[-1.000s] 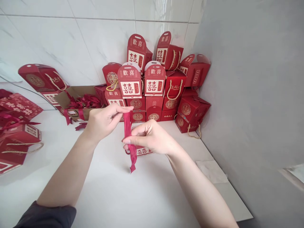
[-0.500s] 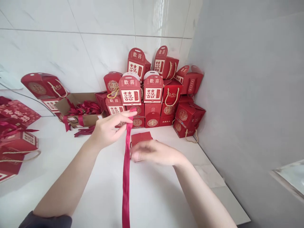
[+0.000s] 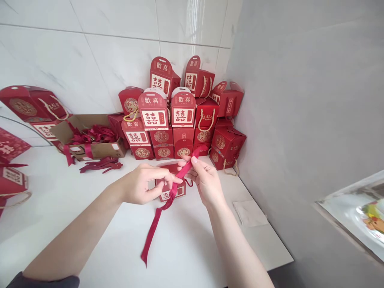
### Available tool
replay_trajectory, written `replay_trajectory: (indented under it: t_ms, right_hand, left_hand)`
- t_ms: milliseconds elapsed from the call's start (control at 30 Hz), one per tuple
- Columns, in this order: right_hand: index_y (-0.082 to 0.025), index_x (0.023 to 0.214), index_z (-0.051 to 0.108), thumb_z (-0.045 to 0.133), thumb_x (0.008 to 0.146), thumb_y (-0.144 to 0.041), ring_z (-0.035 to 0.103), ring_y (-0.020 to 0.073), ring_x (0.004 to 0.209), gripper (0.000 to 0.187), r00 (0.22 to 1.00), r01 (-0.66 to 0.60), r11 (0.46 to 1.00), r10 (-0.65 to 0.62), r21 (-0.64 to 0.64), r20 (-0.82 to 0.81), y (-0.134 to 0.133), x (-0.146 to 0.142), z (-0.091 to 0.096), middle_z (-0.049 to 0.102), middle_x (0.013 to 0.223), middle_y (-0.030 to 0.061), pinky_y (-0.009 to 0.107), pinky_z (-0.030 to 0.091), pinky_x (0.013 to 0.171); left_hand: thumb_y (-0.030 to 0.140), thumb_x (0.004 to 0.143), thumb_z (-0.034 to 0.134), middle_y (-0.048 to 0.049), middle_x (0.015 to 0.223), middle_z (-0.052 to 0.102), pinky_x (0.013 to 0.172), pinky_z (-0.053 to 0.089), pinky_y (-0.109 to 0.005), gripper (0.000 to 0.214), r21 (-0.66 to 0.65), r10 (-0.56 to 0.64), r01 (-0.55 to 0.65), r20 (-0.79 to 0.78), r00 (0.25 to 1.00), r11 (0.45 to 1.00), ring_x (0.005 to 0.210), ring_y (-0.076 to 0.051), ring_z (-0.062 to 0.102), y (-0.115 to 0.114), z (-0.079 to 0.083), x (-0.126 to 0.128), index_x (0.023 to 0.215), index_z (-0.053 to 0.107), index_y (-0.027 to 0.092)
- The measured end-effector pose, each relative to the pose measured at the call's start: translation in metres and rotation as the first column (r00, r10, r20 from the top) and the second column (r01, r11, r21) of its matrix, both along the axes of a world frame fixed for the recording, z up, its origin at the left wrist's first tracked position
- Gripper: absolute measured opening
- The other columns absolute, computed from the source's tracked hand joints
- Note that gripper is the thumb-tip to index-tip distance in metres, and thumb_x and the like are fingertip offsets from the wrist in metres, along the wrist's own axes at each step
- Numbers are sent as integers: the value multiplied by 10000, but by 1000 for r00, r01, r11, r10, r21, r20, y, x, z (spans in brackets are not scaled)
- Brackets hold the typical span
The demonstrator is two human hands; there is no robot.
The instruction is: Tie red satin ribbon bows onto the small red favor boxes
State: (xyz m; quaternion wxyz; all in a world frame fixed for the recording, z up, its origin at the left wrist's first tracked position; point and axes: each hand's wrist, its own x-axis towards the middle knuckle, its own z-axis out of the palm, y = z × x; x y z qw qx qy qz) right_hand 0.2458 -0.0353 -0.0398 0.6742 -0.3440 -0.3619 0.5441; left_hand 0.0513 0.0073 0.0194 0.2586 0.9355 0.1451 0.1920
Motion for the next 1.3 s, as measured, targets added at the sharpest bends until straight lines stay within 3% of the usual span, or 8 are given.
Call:
replay_trajectory:
  t_ms: [233,333,500,633,867,1000,1167,1300]
  right_hand:
    - [-179,937,708,671,856,-361,653,101,648,203,990,107,994,-107,-7,-97,0,14,-9,709,750,19,191,533,635]
    - [-173,841,660,617,859,-333,557,94,457,166,998,-18,999,15,-38,-64,-1,15,-11,636,589,-7,191,455,464]
    - [-175,757,567,527,751,-179,370,55,386,41,969,-245,958,242,-152,-37,-4,7,-12,562,574,-23,156,283,365]
    - [-176,693,530,521,853,-337,132,30,371,227,936,-322,914,347,-248,65,-5,-5,-16,310,460,-98,144,93,353]
    - [-155,576,590,499,888,-413,481,93,374,415,804,-5,964,163,-267,573,-10,-25,-23,603,478,26,199,388,408]
    - [-167,563,583,471,890,-373,513,112,393,403,726,75,976,88,-205,682,-16,-29,-20,615,489,23,216,405,434]
    - [-189,506,474,486,883,-346,486,109,420,408,481,155,988,-97,24,871,-19,-31,-19,589,481,2,228,373,474]
    - [-192,561,515,447,916,-356,510,118,451,397,470,104,992,-109,68,876,-19,-31,-21,599,521,4,236,364,493]
  left_hand:
    - [50,743,486,-10,840,727,547,470,-193,270,-243,-24,-21,-181,983,970,591,-102,644,10,2,-1,878,676,185]
    - [151,810,516,-15,837,712,480,425,-192,263,-296,77,-131,-187,979,946,484,-74,570,18,7,-6,1031,650,199]
    - [275,840,543,-16,833,690,573,442,-215,166,-90,462,-464,-46,886,881,615,-100,584,36,6,-12,904,670,189]
    - [295,829,540,-27,865,720,715,521,-271,203,-184,431,-462,-183,883,868,796,-167,669,43,-5,-11,923,699,211]
    - [294,814,517,-39,841,733,644,566,-279,251,-390,350,-460,-322,880,798,724,-187,708,41,-14,-5,976,688,206]
    - [294,805,532,-42,858,737,646,574,-270,260,-413,352,-467,-327,877,782,740,-191,715,40,-13,-4,996,684,204]
    - [301,812,531,-46,901,741,641,578,-261,276,-444,329,-449,-323,887,775,747,-187,718,37,-14,-3,1024,680,206]
    - [370,833,544,-52,927,743,631,578,-262,306,-458,308,-436,-329,893,775,726,-191,719,34,-13,0,1042,687,199]
